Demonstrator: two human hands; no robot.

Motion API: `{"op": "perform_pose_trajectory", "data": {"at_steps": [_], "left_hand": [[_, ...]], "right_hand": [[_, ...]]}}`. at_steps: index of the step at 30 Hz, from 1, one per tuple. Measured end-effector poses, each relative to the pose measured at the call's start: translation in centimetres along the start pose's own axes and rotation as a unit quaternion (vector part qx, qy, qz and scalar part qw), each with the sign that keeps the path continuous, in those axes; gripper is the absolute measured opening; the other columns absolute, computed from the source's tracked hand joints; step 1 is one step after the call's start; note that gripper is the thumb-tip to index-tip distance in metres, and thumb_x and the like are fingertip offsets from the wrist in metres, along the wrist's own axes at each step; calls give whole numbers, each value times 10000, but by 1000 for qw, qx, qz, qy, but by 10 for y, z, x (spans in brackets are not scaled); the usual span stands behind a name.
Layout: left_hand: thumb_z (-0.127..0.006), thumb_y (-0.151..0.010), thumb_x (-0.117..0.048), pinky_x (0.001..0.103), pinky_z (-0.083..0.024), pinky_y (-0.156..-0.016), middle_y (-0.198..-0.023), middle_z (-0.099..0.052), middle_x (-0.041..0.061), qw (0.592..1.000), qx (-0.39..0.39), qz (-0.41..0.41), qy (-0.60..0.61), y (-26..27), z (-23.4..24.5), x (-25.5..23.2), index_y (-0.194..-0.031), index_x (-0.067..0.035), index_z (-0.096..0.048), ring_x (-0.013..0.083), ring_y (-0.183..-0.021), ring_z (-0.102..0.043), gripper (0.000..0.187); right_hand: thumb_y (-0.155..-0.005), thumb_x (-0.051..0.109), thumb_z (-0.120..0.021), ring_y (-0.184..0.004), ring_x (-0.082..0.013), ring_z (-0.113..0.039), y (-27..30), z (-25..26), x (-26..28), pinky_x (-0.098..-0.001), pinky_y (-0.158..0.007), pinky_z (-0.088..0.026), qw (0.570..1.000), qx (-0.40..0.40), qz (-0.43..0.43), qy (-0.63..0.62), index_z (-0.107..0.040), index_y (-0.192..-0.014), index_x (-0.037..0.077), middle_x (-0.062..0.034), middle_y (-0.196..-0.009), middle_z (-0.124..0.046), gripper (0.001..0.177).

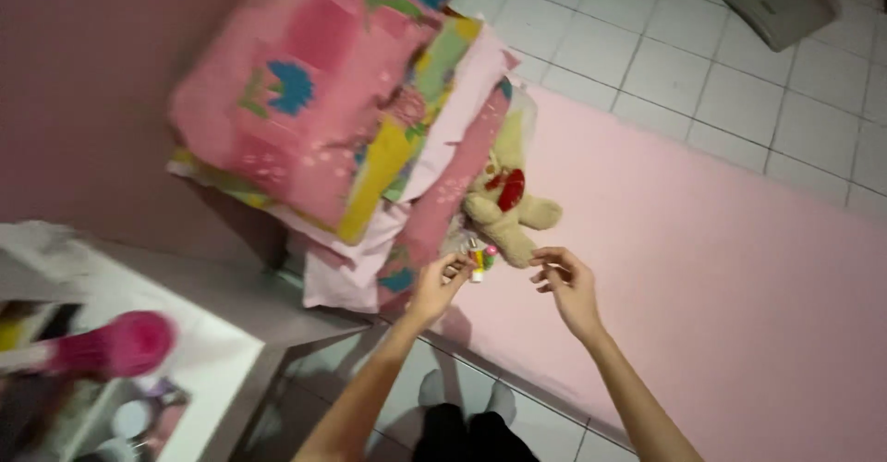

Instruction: Organizing various makeup and skincare products on a vanity and bed.

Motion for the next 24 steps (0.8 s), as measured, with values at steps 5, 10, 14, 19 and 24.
{"op": "perform_pose_trajectory", "data": {"at_steps": [5, 10, 14, 19, 24], "left_hand": [[-710, -914, -140, 321, -546, -775, -990, -746, 48, 997, 37, -21, -65, -39, -16, 99, -1067, -73, -708, 170, -929, -699, 167], [-793, -784, -109, 443, -518, -893, -1060, -725, 132, 974, -57, -94, -199, -77, -32, 191, -1045, -88, -722, 325, -1039, -674, 271], [-846, -733, -157, 487, -474, -938, -1095, -683, 137, 957, -93, 51, -270, -102, -40, 272, -1091, -149, -709, 358, -1084, -621, 384], [-884, -653, -137, 477, -450, -1008, -1149, -674, 148, 956, -131, -7, -263, -127, -58, 401, -1201, -139, -643, 363, -1158, -584, 599], [-937, -659, -235, 499, -412, -1040, -1250, -535, 213, 951, -84, 32, -296, -153, -66, 451, -1413, -179, -535, 404, -1229, -489, 856]], "right_hand": [[-940, -47, -489, -818, -140, -695, -35, -15, -111, -290, -683, -601, 999, -6, -43, 12, -668, -1192, 58, -67, -1059, -731, 326], [-948, -52, -491, -805, -145, -690, -70, -30, -222, -295, -668, -599, 997, -10, -69, 14, -685, -1177, 50, -73, -1040, -733, 318], [-931, -25, -535, -804, -142, -703, -98, -42, -304, -289, -646, -602, 995, -6, -93, 43, -674, -1202, 78, -60, -1096, -726, 322], [-894, 14, -588, -928, -158, -698, -134, -58, -399, -334, -689, -653, 986, 15, -126, 111, -570, -1341, 157, -65, -1256, -660, 469], [-755, 11, -756, -1278, -308, -547, -168, -78, -464, -404, -1026, -506, 993, 21, 46, 105, -363, -1472, 108, -168, -1419, -483, 823]]}}
Point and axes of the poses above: each hand's wrist, its own y-axis away from the middle knuckle, its own z-axis out of the back of the hand, x = y × z, the point moved 2 cm from there along -y, towards the middle knuckle
